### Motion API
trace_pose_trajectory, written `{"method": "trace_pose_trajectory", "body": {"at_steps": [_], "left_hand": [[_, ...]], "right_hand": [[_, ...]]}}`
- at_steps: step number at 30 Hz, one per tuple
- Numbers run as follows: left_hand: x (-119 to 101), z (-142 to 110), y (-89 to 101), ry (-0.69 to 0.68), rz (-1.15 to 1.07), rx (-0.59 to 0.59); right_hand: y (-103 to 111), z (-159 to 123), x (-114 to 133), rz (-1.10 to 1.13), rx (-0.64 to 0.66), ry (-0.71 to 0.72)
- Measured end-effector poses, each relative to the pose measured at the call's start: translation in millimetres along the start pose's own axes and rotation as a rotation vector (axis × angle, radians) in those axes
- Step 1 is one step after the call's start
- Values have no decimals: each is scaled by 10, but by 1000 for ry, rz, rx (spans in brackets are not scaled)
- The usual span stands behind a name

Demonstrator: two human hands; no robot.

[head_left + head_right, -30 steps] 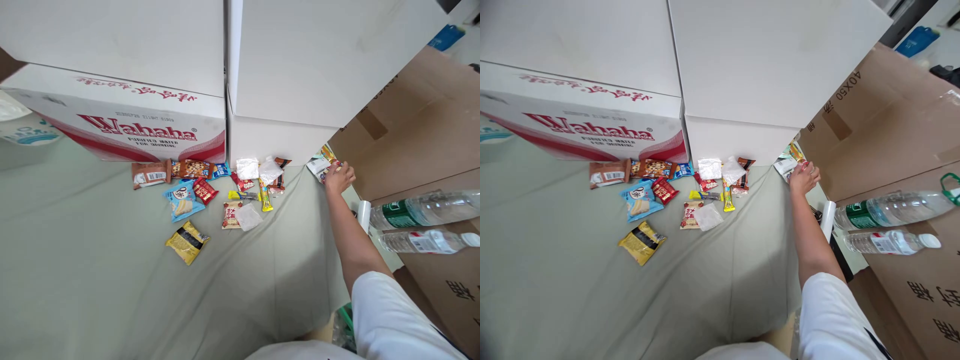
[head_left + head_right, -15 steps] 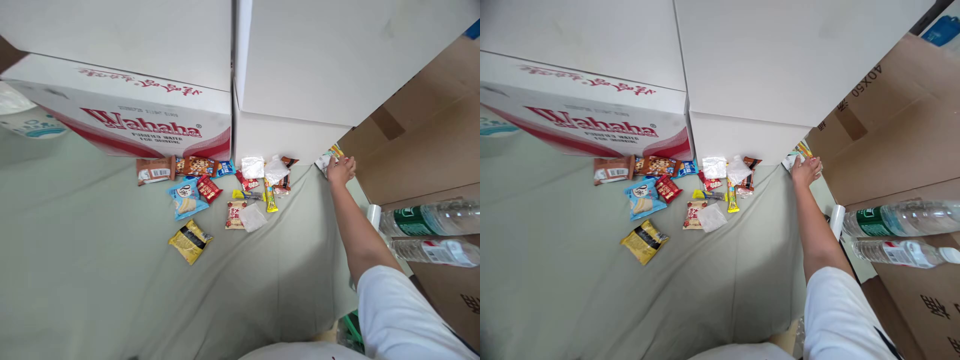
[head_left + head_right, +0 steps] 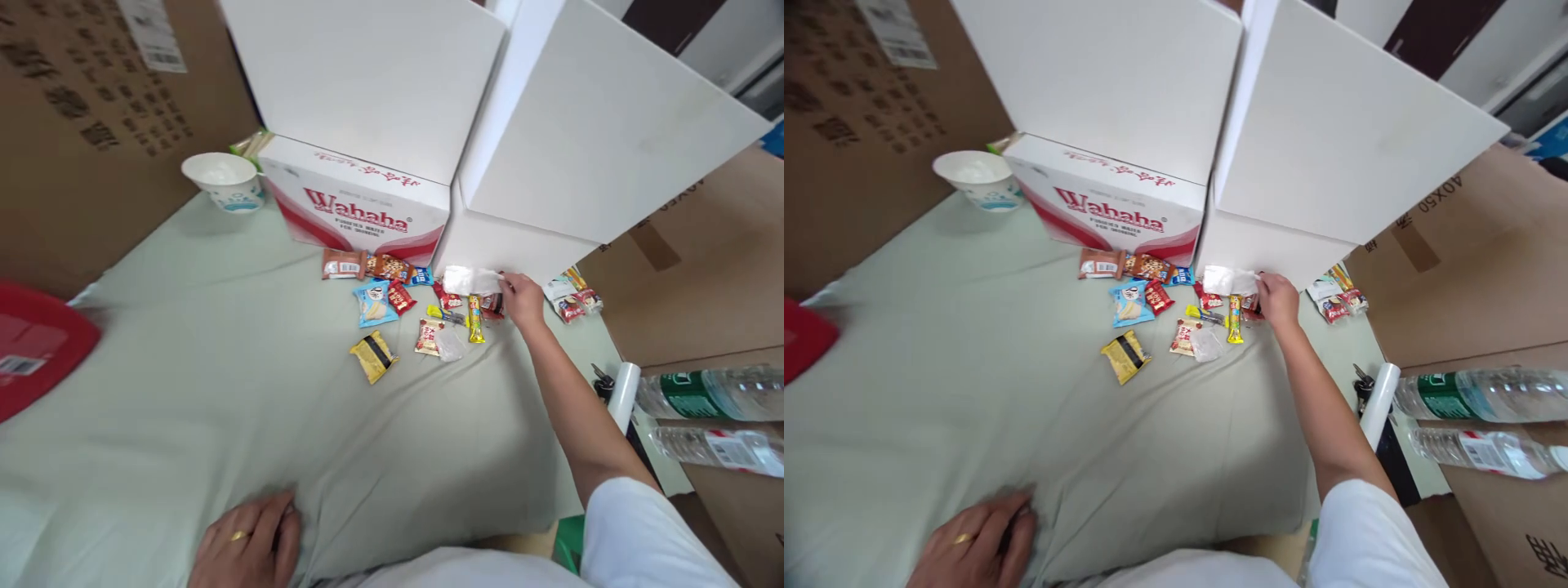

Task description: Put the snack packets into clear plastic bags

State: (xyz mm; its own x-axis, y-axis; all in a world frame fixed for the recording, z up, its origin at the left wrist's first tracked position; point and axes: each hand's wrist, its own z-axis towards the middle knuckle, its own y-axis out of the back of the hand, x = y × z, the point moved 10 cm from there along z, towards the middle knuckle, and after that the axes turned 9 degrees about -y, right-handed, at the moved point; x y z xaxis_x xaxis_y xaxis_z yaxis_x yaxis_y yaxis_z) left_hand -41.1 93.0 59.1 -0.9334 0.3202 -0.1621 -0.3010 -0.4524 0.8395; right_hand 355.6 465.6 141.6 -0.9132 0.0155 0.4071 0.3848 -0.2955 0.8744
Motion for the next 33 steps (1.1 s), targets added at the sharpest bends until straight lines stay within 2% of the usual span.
{"method": "trace_pose_trajectory", "body": {"at_steps": [2,3,4,5,7,9,11,12,14,17,20,24,26,31,33], "left_hand": [[38,7,76,74,-97,-60],[67,18,105,135,-170,-89],[89,43,110,205,-265,-105],[98,87,80,282,-378,-104],[15,250,-100,409,-656,-37],[-152,452,-398,542,-990,53],[-368,626,-743,701,-1410,108],[-474,709,-877,754,-1589,114],[-640,838,-1051,789,-1801,133],[-686,864,-1139,829,-1838,100],[-647,772,-1126,866,-1775,67],[-553,609,-1107,964,-1713,30],[-504,554,-1080,1014,-1698,17],[-607,556,-1007,1062,-1883,118],[-623,569,-977,1019,-1837,161]], "right_hand": [[272,-233,-73,356,-80,-111],[327,-415,-110,569,-72,-191],[300,-637,-119,783,-21,-286],[190,-897,-69,977,86,-382],[-122,-1515,190,1226,361,-546],[-397,-2150,500,1318,588,-661],[-618,-2685,758,1321,760,-741],[-700,-2886,852,1306,820,-765],[-790,-3114,962,1266,861,-759],[-765,-3119,975,1175,781,-647],[-672,-3018,911,1071,679,-550],[-523,-2918,825,1031,517,-489],[-416,-2871,833,1006,436,-416],[-200,-2791,948,936,358,-207],[-172,-2780,972,903,363,-170]]}}
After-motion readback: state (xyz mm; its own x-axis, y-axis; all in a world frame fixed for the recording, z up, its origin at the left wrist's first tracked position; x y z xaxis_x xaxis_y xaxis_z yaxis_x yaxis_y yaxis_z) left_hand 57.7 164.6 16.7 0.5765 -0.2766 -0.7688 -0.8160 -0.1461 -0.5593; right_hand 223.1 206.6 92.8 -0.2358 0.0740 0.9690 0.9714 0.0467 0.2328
